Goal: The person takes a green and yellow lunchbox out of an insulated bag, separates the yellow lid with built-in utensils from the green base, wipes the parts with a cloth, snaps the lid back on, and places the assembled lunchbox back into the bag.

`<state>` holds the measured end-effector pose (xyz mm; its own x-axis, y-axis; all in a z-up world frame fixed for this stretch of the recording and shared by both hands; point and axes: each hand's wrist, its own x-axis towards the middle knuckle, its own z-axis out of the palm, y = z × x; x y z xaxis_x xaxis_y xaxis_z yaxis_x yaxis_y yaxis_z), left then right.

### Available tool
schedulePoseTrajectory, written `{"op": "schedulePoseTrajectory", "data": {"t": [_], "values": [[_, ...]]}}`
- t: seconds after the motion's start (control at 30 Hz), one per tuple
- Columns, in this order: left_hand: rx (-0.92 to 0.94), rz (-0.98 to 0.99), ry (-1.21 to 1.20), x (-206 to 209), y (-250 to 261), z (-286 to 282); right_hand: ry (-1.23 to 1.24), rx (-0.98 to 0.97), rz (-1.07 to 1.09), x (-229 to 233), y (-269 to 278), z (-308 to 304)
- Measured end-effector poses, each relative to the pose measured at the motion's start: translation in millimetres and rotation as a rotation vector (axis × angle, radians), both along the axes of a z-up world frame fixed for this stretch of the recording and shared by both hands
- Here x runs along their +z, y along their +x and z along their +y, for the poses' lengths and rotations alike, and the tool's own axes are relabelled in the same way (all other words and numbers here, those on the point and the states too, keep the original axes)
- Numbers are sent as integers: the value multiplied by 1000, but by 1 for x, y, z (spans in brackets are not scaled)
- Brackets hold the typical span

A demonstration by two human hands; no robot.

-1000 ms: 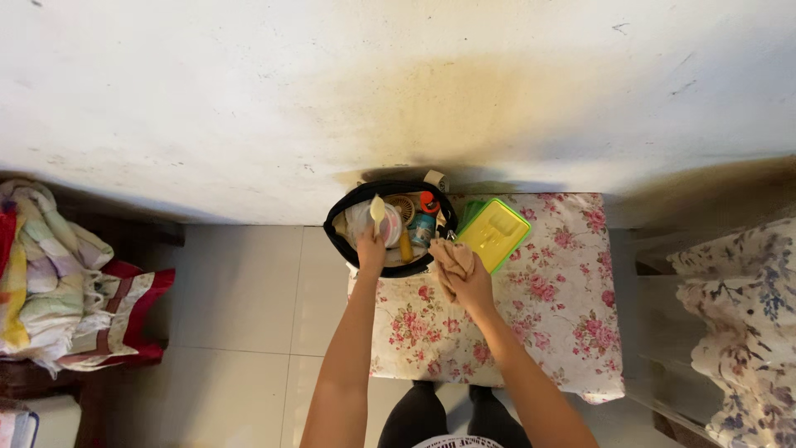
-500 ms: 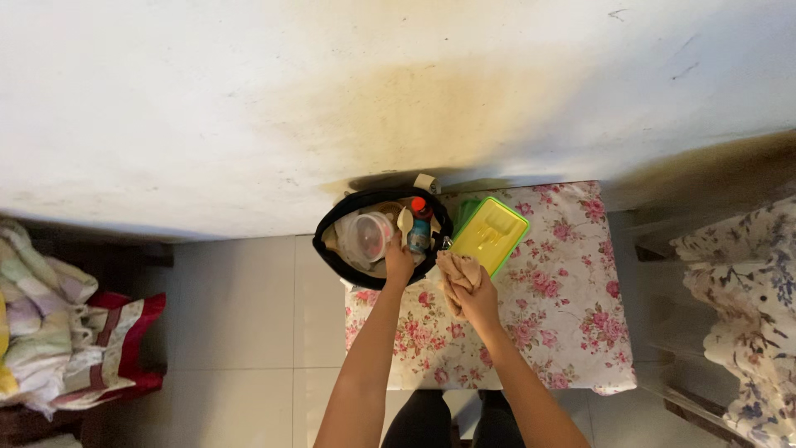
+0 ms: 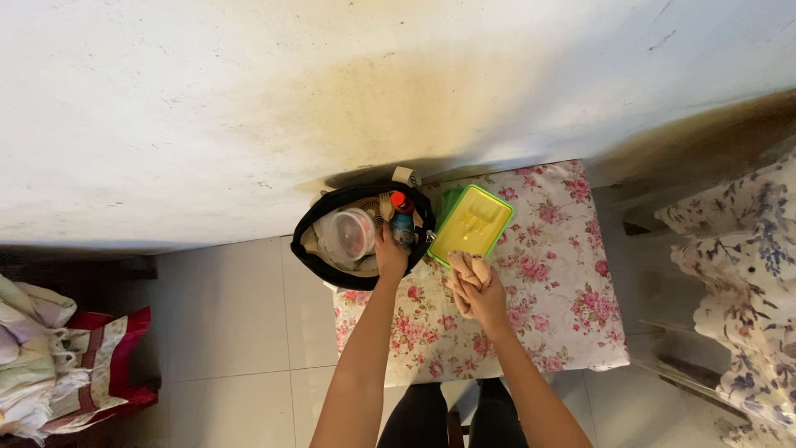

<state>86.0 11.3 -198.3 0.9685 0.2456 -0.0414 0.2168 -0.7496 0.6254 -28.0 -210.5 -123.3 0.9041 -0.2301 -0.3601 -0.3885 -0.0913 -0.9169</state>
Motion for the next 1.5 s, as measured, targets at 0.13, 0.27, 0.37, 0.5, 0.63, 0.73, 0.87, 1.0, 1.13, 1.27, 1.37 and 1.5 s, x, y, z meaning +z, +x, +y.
{"op": "schedulePoseTrajectory", "data": {"t": [0.13,0.27,0.37,0.5,0.63,0.73,0.87,1.0,1.13,1.27,1.37,1.5], "values": [[73,-109,-53,18,-13,-19,-94,30,56,-14,5,-23],[-106,-215,-123,33,-46,-48,-91,-2,81,-28,12,-43],[-310,-131,-184,31,-74,-67,-60,-22,69,-37,15,-55],[-205,60,-351,8,-92,-91,-86,-10,22,-47,17,-70],[40,301,-242,-15,-75,-102,-127,37,50,-49,14,-84],[201,410,-258,-25,-56,-105,-28,3,74,-47,7,-93],[330,314,-164,-34,-33,-117,-93,32,100,-42,4,-105],[368,331,-330,-37,-28,-126,-87,41,106,-41,4,-120],[371,231,-456,-31,-44,-131,2,74,139,-44,7,-130],[314,150,-569,-20,-60,-128,-98,100,226,-44,22,-134],[269,176,-565,-12,-71,-121,-206,131,131,-41,41,-137],[191,135,-599,-2,-81,-103,-451,196,-211,-27,75,-152]]}}
